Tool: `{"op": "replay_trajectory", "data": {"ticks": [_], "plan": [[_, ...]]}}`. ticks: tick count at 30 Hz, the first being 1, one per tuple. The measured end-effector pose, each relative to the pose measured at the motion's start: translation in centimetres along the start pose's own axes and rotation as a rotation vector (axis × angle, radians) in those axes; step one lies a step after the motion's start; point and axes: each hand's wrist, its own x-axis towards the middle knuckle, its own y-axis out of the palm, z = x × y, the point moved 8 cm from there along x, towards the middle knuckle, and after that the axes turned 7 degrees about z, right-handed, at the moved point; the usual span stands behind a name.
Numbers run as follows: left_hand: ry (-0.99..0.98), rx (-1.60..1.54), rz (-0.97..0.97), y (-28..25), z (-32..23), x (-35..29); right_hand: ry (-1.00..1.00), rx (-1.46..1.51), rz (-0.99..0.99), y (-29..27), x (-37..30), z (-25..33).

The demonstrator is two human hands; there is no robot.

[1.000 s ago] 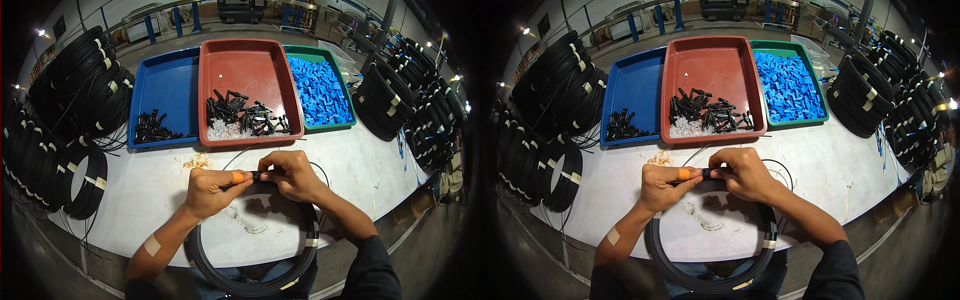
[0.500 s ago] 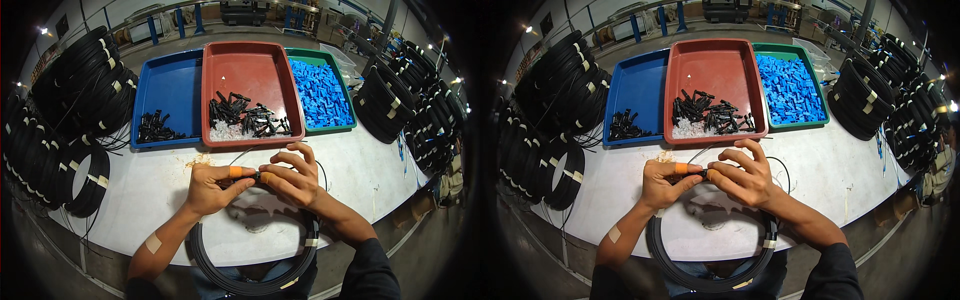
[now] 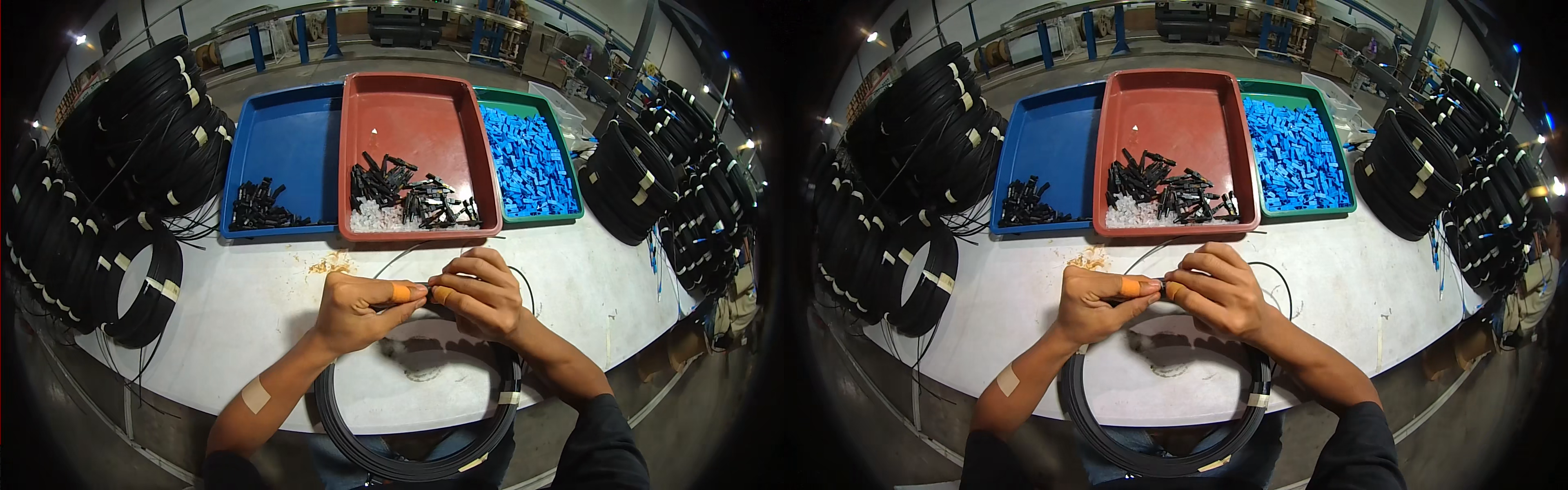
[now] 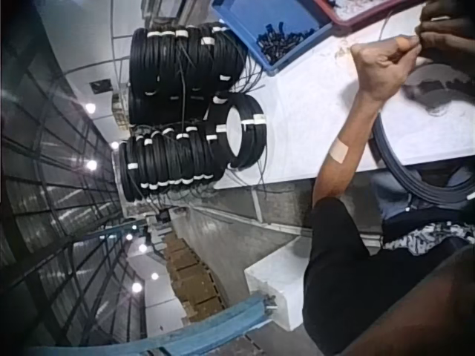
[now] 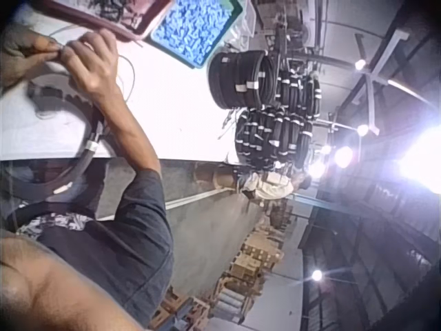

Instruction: The person assembles cable connectors by taking components from trays and attaching them onto the ends of coiled cables by hand.

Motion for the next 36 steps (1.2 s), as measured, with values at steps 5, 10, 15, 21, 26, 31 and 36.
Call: {"op": "replay_trajectory", "data": {"ticks": [5, 10, 15, 21, 26, 31, 36], "plan": [[0.053, 0.043, -0.019, -0.4, -0.1, -0.2, 0.526, 0.435, 0.186, 2.2, -0.7, -3.4], [-0.093, 0.02, -0.072, -0.8, 0.9, -0.3, 0.322, 0.192, 0.153, 1.2, 0.3, -2.2], [-0.049, 0.034, -0.049, -0.4, 0.5, -0.1, 0.461, 0.234, 0.328, 2.1, 0.1, -2.8], [-0.048, 0.081, -0.089, -0.9, 0.5, -0.7, 0.536, 0.319, 0.388, 2.4, 1.5, -3.3], [-0.031, -0.012, -0.085, -0.4, 0.2, -0.3, 0.27, 0.128, 0.171, 1.1, 0.9, -1.4], [0.034, 0.034, -0.071, -0.5, -0.2, -0.4, 0.818, 0.578, 0.435, 3.1, -0.1, -4.7], [-0.159, -0.025, -0.079, -0.7, 0.6, -0.4, 0.306, 0.163, 0.25, 1.2, 1.1, -1.7]]}}
